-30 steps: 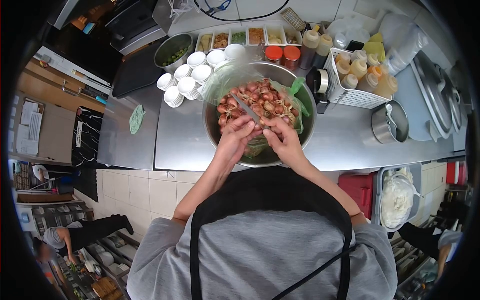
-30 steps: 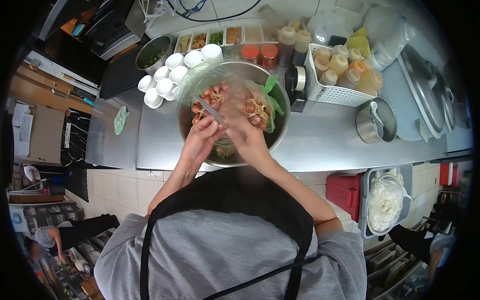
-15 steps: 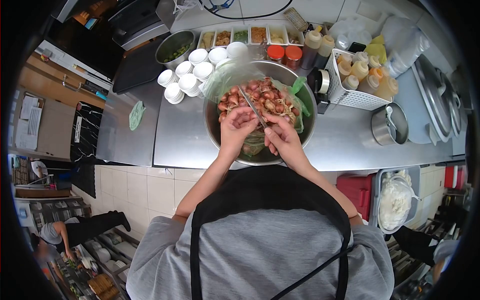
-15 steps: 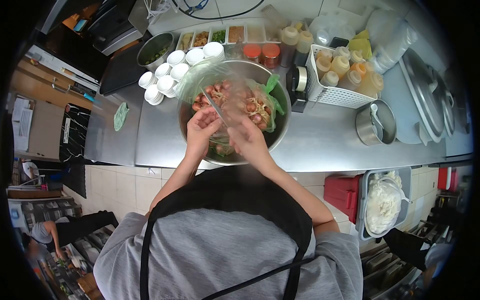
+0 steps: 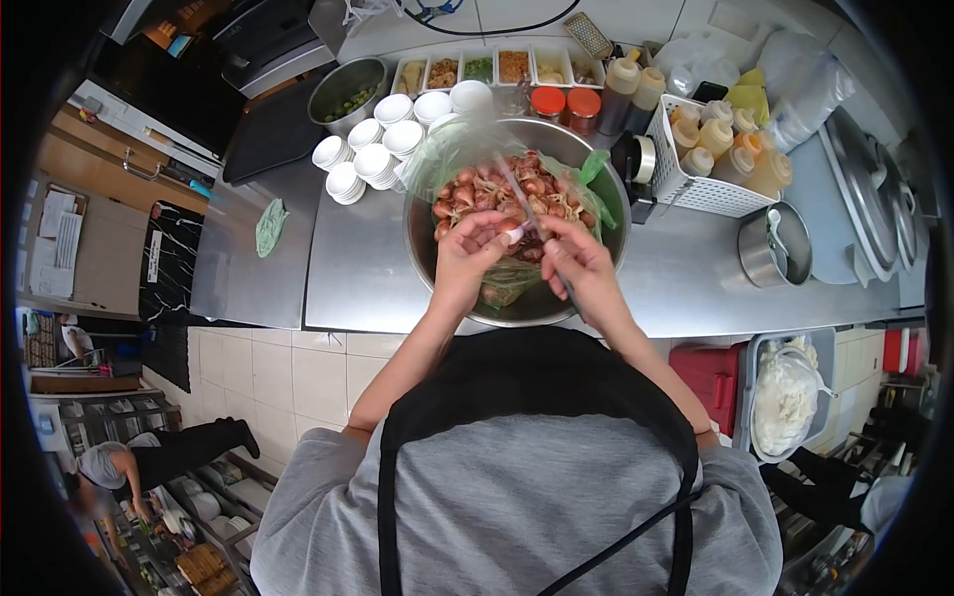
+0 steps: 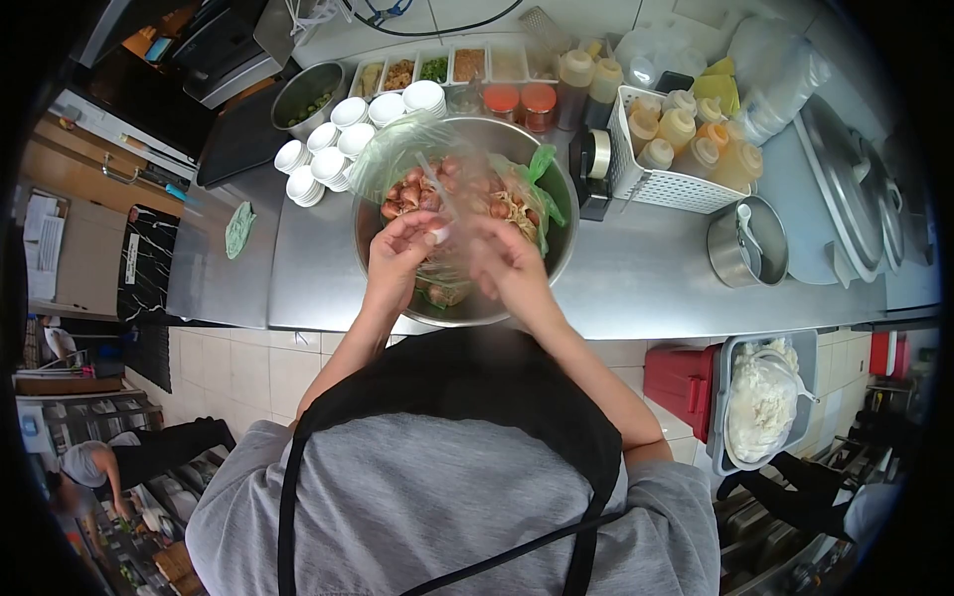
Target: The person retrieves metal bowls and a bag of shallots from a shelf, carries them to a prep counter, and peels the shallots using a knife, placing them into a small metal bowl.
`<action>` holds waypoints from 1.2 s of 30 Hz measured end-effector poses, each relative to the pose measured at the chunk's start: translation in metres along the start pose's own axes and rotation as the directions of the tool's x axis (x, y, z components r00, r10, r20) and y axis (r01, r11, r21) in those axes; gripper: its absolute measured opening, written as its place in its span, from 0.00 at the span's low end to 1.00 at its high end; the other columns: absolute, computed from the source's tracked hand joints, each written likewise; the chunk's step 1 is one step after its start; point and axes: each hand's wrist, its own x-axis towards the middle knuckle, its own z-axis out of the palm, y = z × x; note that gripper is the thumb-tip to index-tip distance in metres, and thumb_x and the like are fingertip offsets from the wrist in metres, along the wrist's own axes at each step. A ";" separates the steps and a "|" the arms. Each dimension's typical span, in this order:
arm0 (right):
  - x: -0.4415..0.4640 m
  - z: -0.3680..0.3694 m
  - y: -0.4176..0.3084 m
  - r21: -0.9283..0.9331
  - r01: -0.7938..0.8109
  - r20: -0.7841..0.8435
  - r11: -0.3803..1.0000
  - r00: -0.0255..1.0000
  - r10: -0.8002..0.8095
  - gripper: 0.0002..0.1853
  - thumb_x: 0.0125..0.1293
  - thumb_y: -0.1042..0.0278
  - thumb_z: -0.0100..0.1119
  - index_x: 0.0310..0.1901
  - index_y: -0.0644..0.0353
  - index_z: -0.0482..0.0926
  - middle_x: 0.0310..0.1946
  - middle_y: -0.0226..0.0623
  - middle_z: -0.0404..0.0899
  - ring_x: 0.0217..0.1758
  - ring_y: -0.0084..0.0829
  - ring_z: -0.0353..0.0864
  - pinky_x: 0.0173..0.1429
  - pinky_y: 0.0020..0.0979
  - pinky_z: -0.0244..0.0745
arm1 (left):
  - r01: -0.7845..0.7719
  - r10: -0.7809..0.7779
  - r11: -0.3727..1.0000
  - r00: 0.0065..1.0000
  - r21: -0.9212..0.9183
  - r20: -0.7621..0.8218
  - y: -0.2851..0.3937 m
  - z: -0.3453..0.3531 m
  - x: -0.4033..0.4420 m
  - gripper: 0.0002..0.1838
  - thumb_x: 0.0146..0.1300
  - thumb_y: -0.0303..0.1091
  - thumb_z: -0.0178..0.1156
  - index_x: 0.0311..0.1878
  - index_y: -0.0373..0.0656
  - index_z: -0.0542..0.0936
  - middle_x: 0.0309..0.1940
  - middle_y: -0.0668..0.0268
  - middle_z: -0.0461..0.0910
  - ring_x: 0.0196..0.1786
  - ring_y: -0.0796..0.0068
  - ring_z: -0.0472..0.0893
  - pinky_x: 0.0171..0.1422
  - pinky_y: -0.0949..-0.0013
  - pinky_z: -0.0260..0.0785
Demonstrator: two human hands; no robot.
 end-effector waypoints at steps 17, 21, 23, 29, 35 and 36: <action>-0.030 -0.038 0.011 -0.124 -0.238 0.019 0.963 0.970 0.243 0.22 0.67 0.68 0.42 0.63 0.49 0.60 0.19 0.27 0.67 0.17 0.15 0.61 0.21 0.17 0.58 | 0.150 -0.133 0.972 0.986 -0.182 0.099 0.010 -0.004 -0.001 0.18 0.59 0.25 0.54 0.53 0.37 0.69 0.43 0.64 0.74 0.47 0.70 0.75 0.58 0.64 0.67; -0.031 -0.040 0.015 -0.133 -0.258 0.061 0.957 0.962 0.267 0.22 0.67 0.66 0.40 0.63 0.49 0.59 0.18 0.26 0.66 0.17 0.15 0.60 0.21 0.17 0.58 | 0.155 -0.121 0.953 0.983 -0.262 0.140 0.011 0.000 -0.002 0.15 0.59 0.24 0.53 0.50 0.36 0.70 0.43 0.60 0.75 0.46 0.71 0.76 0.56 0.67 0.69; -0.030 -0.037 0.011 -0.144 -0.239 0.046 0.960 0.968 0.248 0.22 0.67 0.66 0.40 0.63 0.50 0.59 0.18 0.26 0.65 0.17 0.15 0.60 0.21 0.17 0.59 | 0.181 -0.146 0.946 0.979 -0.268 0.144 0.008 -0.002 -0.003 0.15 0.59 0.24 0.54 0.50 0.36 0.70 0.43 0.60 0.75 0.46 0.70 0.76 0.55 0.67 0.69; -0.028 -0.001 -0.020 -0.164 0.008 0.071 0.986 0.997 0.004 0.23 0.66 0.68 0.42 0.64 0.52 0.58 0.18 0.24 0.62 0.19 0.15 0.60 0.25 0.18 0.59 | 0.218 -0.179 0.938 0.971 -0.268 0.160 0.005 0.002 -0.005 0.14 0.59 0.25 0.54 0.49 0.36 0.71 0.41 0.60 0.77 0.45 0.70 0.77 0.54 0.68 0.70; -0.024 0.007 -0.026 -0.115 0.024 0.137 0.993 0.991 -0.008 0.25 0.65 0.70 0.44 0.64 0.50 0.58 0.17 0.23 0.62 0.20 0.14 0.60 0.24 0.17 0.58 | 0.205 -0.166 0.937 0.974 -0.283 0.156 0.006 -0.001 -0.008 0.13 0.59 0.25 0.55 0.48 0.36 0.72 0.40 0.61 0.77 0.44 0.71 0.77 0.52 0.69 0.70; -0.023 0.006 -0.026 -0.103 0.001 0.145 0.995 0.989 0.014 0.24 0.65 0.70 0.44 0.64 0.49 0.58 0.17 0.23 0.62 0.19 0.13 0.60 0.24 0.16 0.57 | 0.206 -0.171 0.936 0.975 -0.284 0.144 0.006 -0.001 -0.008 0.13 0.59 0.25 0.55 0.48 0.36 0.72 0.40 0.61 0.77 0.44 0.72 0.77 0.52 0.69 0.71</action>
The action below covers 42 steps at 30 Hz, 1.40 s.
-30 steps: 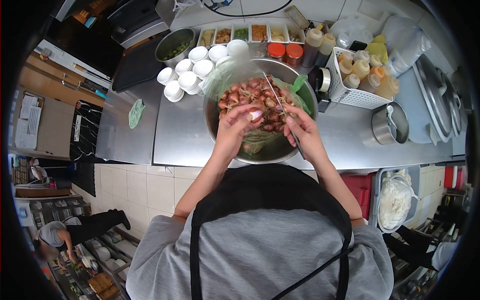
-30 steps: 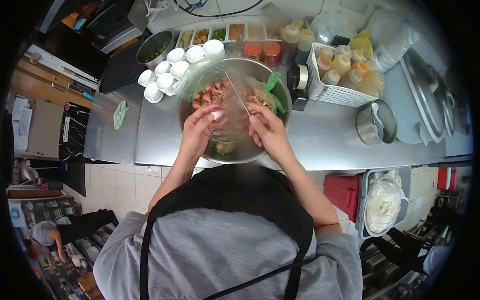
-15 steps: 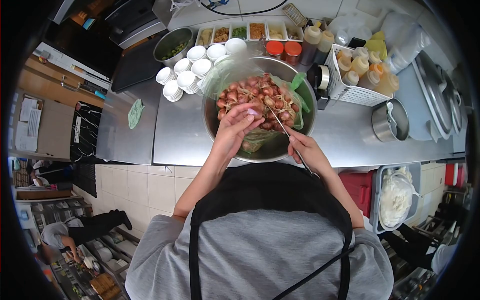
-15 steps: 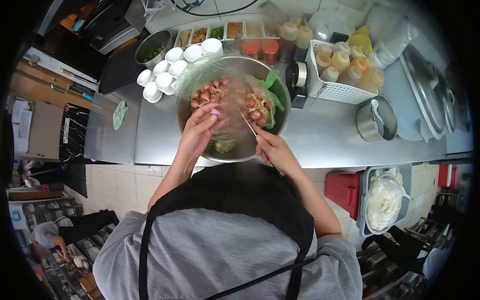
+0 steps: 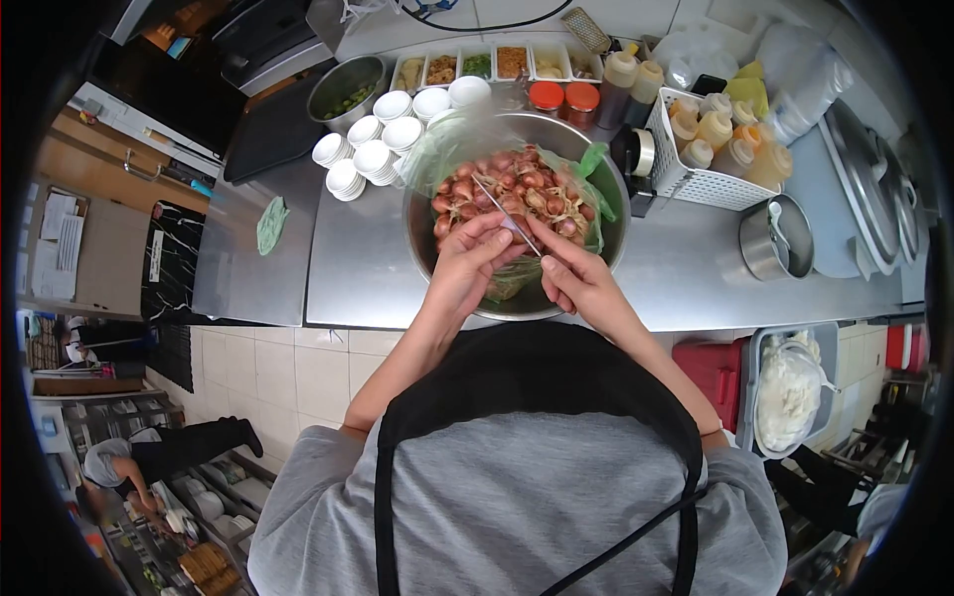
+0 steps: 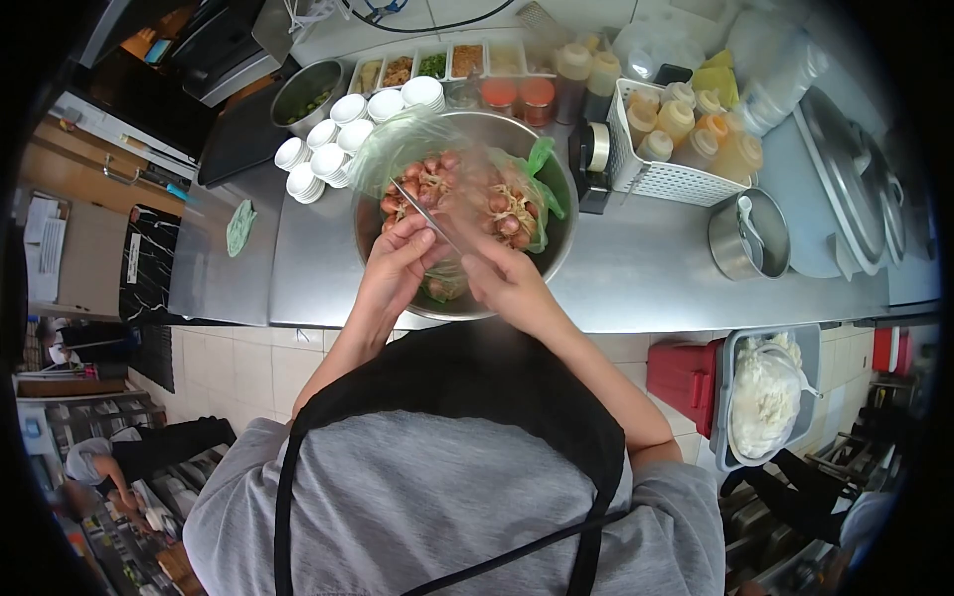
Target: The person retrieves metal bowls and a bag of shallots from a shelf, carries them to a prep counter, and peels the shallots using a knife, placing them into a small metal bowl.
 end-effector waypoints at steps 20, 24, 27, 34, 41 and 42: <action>0.005 -0.007 0.016 0.078 -0.053 -0.004 0.996 0.999 0.054 0.20 0.66 0.67 0.43 0.61 0.48 0.64 0.16 0.24 0.64 0.17 0.13 0.59 0.21 0.15 0.55 | 0.022 -0.021 1.000 0.999 0.018 -0.046 -0.003 0.001 0.005 0.12 0.59 0.27 0.56 0.46 0.35 0.73 0.41 0.61 0.76 0.44 0.73 0.77 0.51 0.70 0.71; 0.009 -0.005 0.022 0.044 0.005 -0.086 0.999 0.996 -0.001 0.19 0.67 0.68 0.42 0.59 0.49 0.67 0.16 0.24 0.64 0.17 0.13 0.58 0.21 0.16 0.54 | 0.031 -0.031 0.999 0.997 0.009 -0.067 -0.005 0.000 0.006 0.12 0.59 0.27 0.56 0.46 0.34 0.73 0.41 0.60 0.76 0.44 0.72 0.77 0.51 0.71 0.71; 0.006 -0.009 0.020 0.075 -0.014 -0.110 0.997 0.994 0.022 0.19 0.67 0.68 0.42 0.59 0.50 0.67 0.16 0.24 0.64 0.17 0.14 0.58 0.21 0.16 0.54 | 0.058 -0.058 0.998 0.998 0.007 -0.035 0.002 0.012 0.000 0.13 0.59 0.28 0.56 0.46 0.34 0.73 0.40 0.60 0.77 0.44 0.71 0.78 0.51 0.71 0.71; 0.001 -0.012 0.008 0.118 -0.013 -0.025 0.993 1.000 0.016 0.22 0.67 0.67 0.41 0.64 0.53 0.58 0.18 0.27 0.66 0.17 0.14 0.59 0.22 0.14 0.56 | 0.042 -0.042 0.999 0.998 0.012 -0.054 0.001 0.011 0.004 0.13 0.59 0.28 0.56 0.46 0.34 0.73 0.40 0.60 0.77 0.43 0.70 0.78 0.52 0.71 0.71; 0.001 -0.011 0.009 0.076 -0.061 0.024 0.995 0.998 0.060 0.22 0.67 0.66 0.43 0.63 0.50 0.59 0.16 0.26 0.66 0.16 0.14 0.59 0.20 0.16 0.55 | 0.000 0.001 1.000 1.000 0.021 -0.024 0.000 0.008 0.005 0.14 0.59 0.27 0.55 0.48 0.34 0.72 0.42 0.61 0.76 0.45 0.72 0.77 0.52 0.70 0.70; 0.001 -0.012 0.010 0.079 -0.077 0.020 0.994 0.997 0.075 0.22 0.67 0.65 0.43 0.62 0.51 0.61 0.16 0.26 0.66 0.16 0.14 0.60 0.20 0.16 0.55 | -0.007 0.007 1.000 1.000 0.021 -0.021 -0.001 0.008 0.005 0.14 0.59 0.27 0.55 0.48 0.34 0.72 0.42 0.61 0.76 0.45 0.72 0.77 0.52 0.70 0.70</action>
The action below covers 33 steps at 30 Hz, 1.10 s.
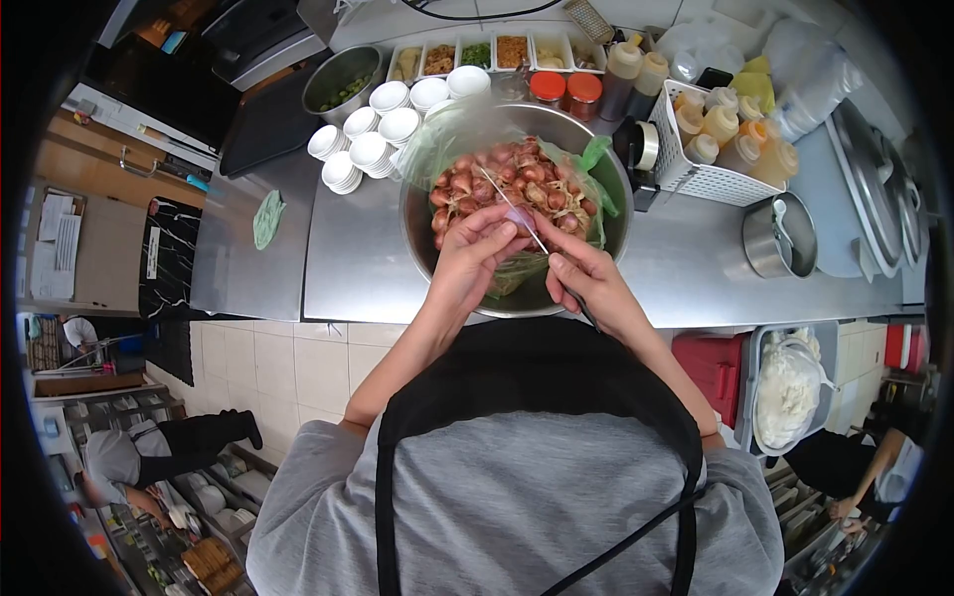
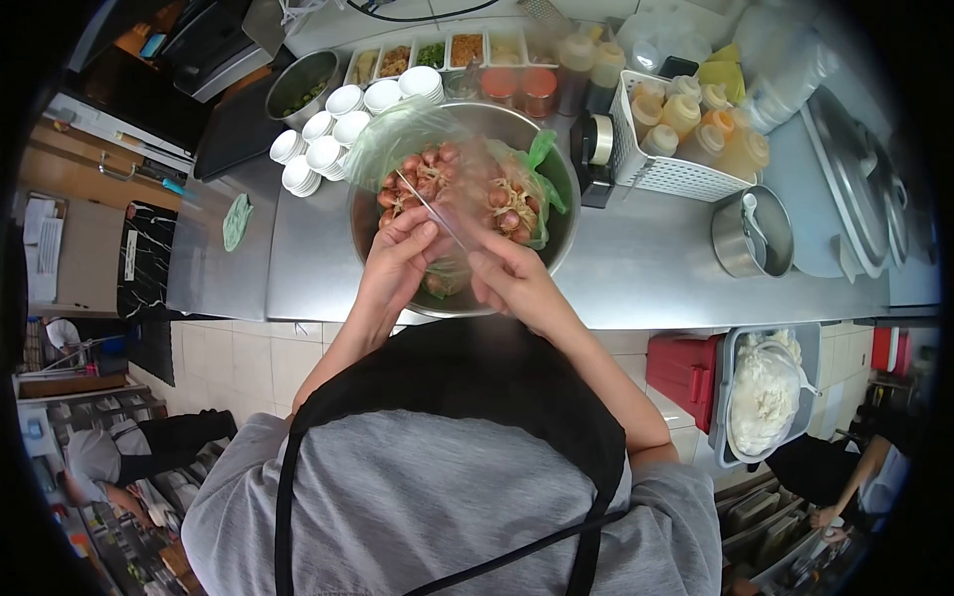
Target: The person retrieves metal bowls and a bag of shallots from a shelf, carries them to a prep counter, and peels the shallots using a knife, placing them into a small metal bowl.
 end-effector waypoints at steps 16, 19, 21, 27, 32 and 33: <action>-0.002 -0.002 -0.001 0.004 0.009 -0.004 1.000 1.000 -0.009 0.22 0.68 0.65 0.42 0.63 0.53 0.59 0.19 0.27 0.66 0.19 0.14 0.60 0.23 0.14 0.57 | 0.047 -0.050 0.998 0.997 -0.045 -0.060 -0.001 0.000 0.001 0.13 0.58 0.26 0.56 0.47 0.34 0.73 0.40 0.61 0.77 0.43 0.71 0.78 0.50 0.71 0.71; -0.003 0.000 -0.003 -0.014 0.022 0.020 1.000 1.000 -0.021 0.23 0.67 0.64 0.42 0.63 0.52 0.58 0.19 0.26 0.66 0.20 0.13 0.61 0.23 0.13 0.57 | 0.035 -0.036 0.999 0.999 -0.032 -0.029 -0.001 0.000 0.001 0.14 0.58 0.26 0.56 0.47 0.34 0.73 0.41 0.61 0.77 0.43 0.72 0.78 0.50 0.71 0.71; -0.003 0.000 -0.006 -0.011 -0.001 0.022 1.000 1.000 0.001 0.22 0.67 0.65 0.42 0.63 0.52 0.58 0.19 0.26 0.66 0.19 0.13 0.61 0.23 0.13 0.57 | 0.011 -0.011 1.000 0.999 -0.004 -0.034 -0.001 0.000 0.001 0.14 0.58 0.27 0.56 0.47 0.34 0.73 0.40 0.61 0.77 0.43 0.72 0.78 0.50 0.71 0.71; -0.002 -0.004 -0.001 0.054 -0.050 0.013 0.997 0.999 0.049 0.22 0.68 0.65 0.41 0.63 0.51 0.59 0.18 0.26 0.66 0.19 0.13 0.59 0.23 0.14 0.57 | 0.051 -0.051 0.999 0.999 -0.009 -0.008 0.001 0.000 0.000 0.14 0.59 0.28 0.56 0.47 0.34 0.73 0.39 0.61 0.77 0.42 0.72 0.78 0.49 0.72 0.71; -0.004 0.001 -0.002 -0.029 0.007 0.014 1.000 1.000 -0.007 0.21 0.68 0.64 0.40 0.63 0.50 0.60 0.18 0.27 0.66 0.18 0.14 0.58 0.23 0.14 0.56 | 0.055 -0.055 0.998 0.998 -0.012 -0.006 -0.001 -0.002 0.001 0.14 0.58 0.28 0.57 0.47 0.35 0.73 0.39 0.61 0.77 0.42 0.72 0.78 0.49 0.72 0.70; -0.004 0.001 -0.003 -0.035 0.010 0.008 0.999 1.000 -0.010 0.21 0.68 0.64 0.40 0.63 0.50 0.60 0.18 0.27 0.66 0.18 0.14 0.58 0.23 0.14 0.56 | 0.046 -0.046 0.999 0.999 -0.011 -0.005 -0.001 -0.002 0.001 0.14 0.58 0.28 0.57 0.47 0.35 0.73 0.39 0.61 0.77 0.42 0.72 0.78 0.49 0.72 0.70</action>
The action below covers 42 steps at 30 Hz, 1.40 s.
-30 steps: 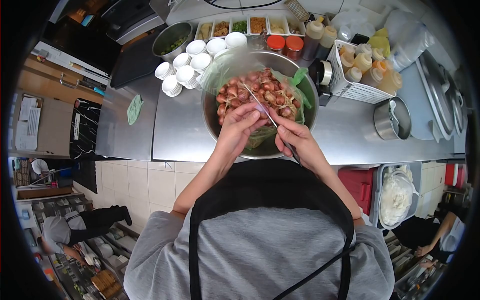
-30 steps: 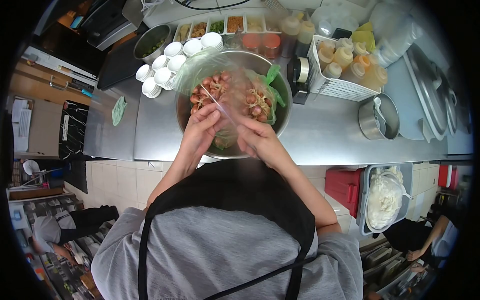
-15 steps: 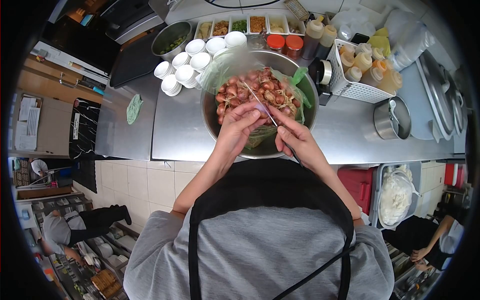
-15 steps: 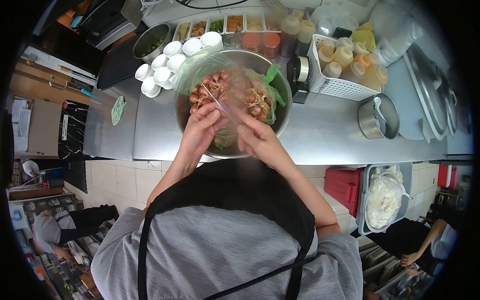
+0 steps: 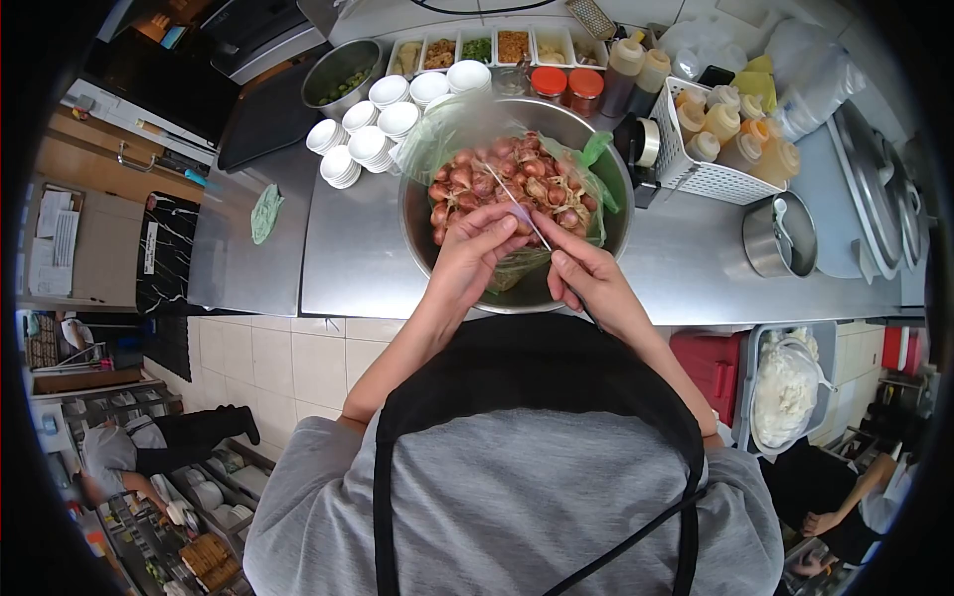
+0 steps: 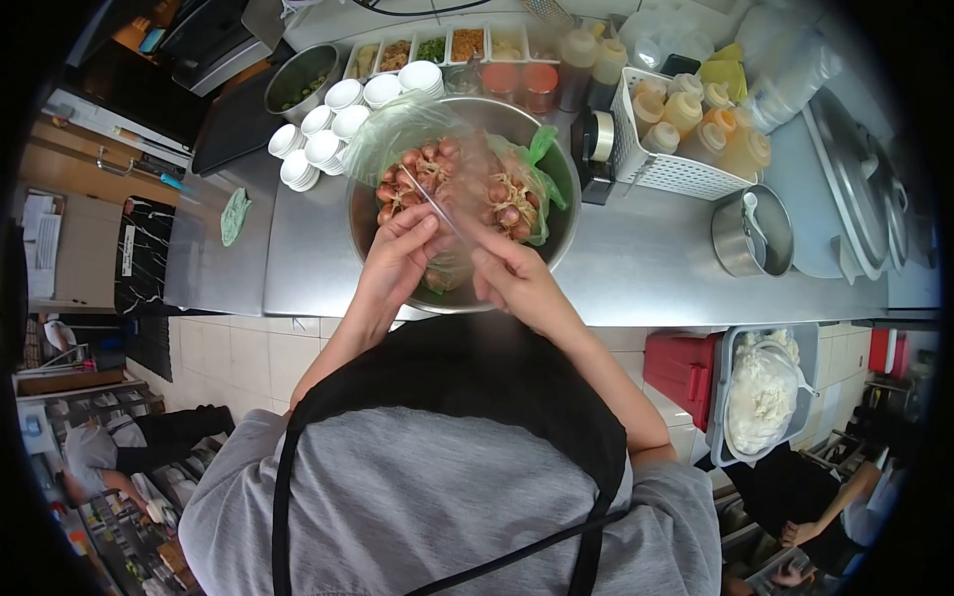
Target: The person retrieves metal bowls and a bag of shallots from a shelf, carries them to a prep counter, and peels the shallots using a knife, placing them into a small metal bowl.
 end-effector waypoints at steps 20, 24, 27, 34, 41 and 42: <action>0.002 -0.004 -0.007 0.014 -0.036 0.049 0.999 0.998 0.035 0.24 0.68 0.64 0.40 0.65 0.50 0.55 0.18 0.27 0.65 0.17 0.14 0.59 0.20 0.14 0.56 | -0.077 0.064 0.983 0.994 0.169 0.083 0.007 0.006 -0.006 0.17 0.56 0.23 0.56 0.50 0.35 0.72 0.44 0.60 0.76 0.47 0.73 0.76 0.54 0.69 0.68; 0.008 -0.008 0.005 0.020 -0.027 -0.018 0.999 0.999 0.027 0.22 0.68 0.64 0.39 0.64 0.50 0.57 0.18 0.26 0.64 0.17 0.14 0.59 0.20 0.14 0.55 | -0.090 0.078 0.983 0.994 0.162 0.081 0.010 0.014 -0.008 0.19 0.58 0.25 0.55 0.54 0.37 0.70 0.45 0.64 0.75 0.47 0.75 0.74 0.53 0.70 0.66; 0.007 -0.008 0.002 0.054 -0.028 -0.080 0.998 0.996 0.032 0.22 0.69 0.65 0.38 0.64 0.50 0.56 0.18 0.26 0.64 0.17 0.14 0.58 0.21 0.14 0.55 | -0.018 0.013 0.998 0.996 0.065 0.084 0.011 0.012 -0.008 0.20 0.59 0.28 0.55 0.55 0.36 0.69 0.45 0.64 0.75 0.47 0.76 0.74 0.54 0.71 0.66; -0.002 0.003 -0.002 0.012 0.034 0.029 0.999 0.999 -0.035 0.25 0.69 0.65 0.38 0.66 0.48 0.50 0.19 0.26 0.65 0.17 0.13 0.59 0.21 0.14 0.57 | 0.055 -0.058 0.993 0.998 -0.108 -0.020 -0.001 -0.003 -0.002 0.16 0.60 0.29 0.54 0.50 0.34 0.70 0.44 0.62 0.75 0.47 0.72 0.75 0.54 0.72 0.69; -0.002 0.008 0.003 -0.016 0.001 0.008 1.000 1.000 -0.001 0.24 0.67 0.66 0.40 0.65 0.43 0.56 0.17 0.23 0.62 0.17 0.13 0.58 0.22 0.15 0.56 | 0.041 -0.042 0.987 0.999 -0.154 -0.004 0.000 0.003 -0.004 0.12 0.61 0.30 0.53 0.46 0.35 0.72 0.43 0.62 0.75 0.48 0.74 0.75 0.54 0.73 0.70; -0.002 0.008 0.003 -0.016 0.001 0.008 1.000 1.000 0.000 0.24 0.67 0.66 0.40 0.65 0.43 0.56 0.17 0.23 0.62 0.17 0.13 0.58 0.22 0.15 0.56 | 0.038 -0.040 0.988 0.999 -0.150 -0.011 0.000 0.003 -0.004 0.12 0.61 0.30 0.53 0.46 0.35 0.72 0.43 0.62 0.75 0.47 0.74 0.75 0.54 0.73 0.70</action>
